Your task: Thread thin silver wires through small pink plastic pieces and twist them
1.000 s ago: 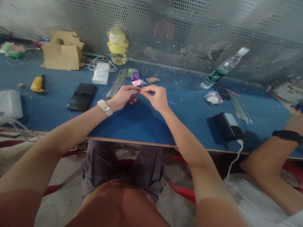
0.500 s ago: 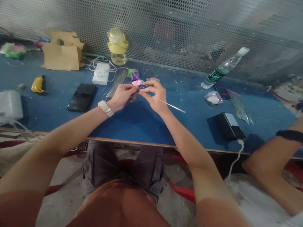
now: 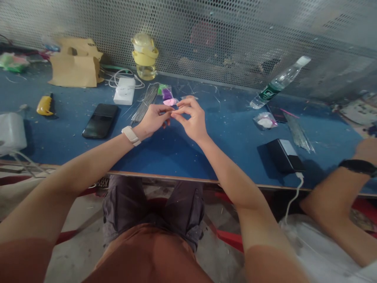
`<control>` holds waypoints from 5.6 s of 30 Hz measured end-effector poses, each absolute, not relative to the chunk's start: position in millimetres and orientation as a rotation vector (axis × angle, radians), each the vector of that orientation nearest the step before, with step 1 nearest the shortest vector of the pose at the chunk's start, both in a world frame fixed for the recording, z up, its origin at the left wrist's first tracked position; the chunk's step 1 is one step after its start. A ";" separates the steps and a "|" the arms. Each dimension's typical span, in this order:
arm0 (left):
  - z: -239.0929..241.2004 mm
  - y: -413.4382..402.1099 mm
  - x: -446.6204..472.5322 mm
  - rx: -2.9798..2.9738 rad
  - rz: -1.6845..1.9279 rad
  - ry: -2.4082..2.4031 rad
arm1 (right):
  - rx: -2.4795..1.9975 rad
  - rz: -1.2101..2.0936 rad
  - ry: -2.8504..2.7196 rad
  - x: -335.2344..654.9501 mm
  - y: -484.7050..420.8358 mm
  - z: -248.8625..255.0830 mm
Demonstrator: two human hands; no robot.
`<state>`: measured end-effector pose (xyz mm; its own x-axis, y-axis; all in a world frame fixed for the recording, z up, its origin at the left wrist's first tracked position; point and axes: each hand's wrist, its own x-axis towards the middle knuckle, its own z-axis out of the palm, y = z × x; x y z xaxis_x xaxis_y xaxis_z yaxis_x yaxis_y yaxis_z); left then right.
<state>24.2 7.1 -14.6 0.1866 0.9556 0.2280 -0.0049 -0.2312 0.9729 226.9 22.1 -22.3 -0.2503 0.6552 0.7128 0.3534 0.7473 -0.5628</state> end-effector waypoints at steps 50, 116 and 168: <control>-4.1 -5.1 23.9 1.635 1.136 0.722 | -0.803 0.796 -1.660 220.6 16.9 -10.3; -16.9 15.4 10.7 1.832 1.487 0.886 | -0.791 1.008 -1.696 216.2 14.5 -10.5; -10.4 5.2 18.8 1.478 1.335 0.832 | -0.834 0.997 -1.539 209.4 -6.2 6.0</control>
<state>18.8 5.2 -10.4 0.1742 0.9251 0.3373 -0.1046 -0.3233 0.9405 209.4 -6.2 6.0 -0.1842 0.8991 0.3972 0.0049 0.4049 -0.9143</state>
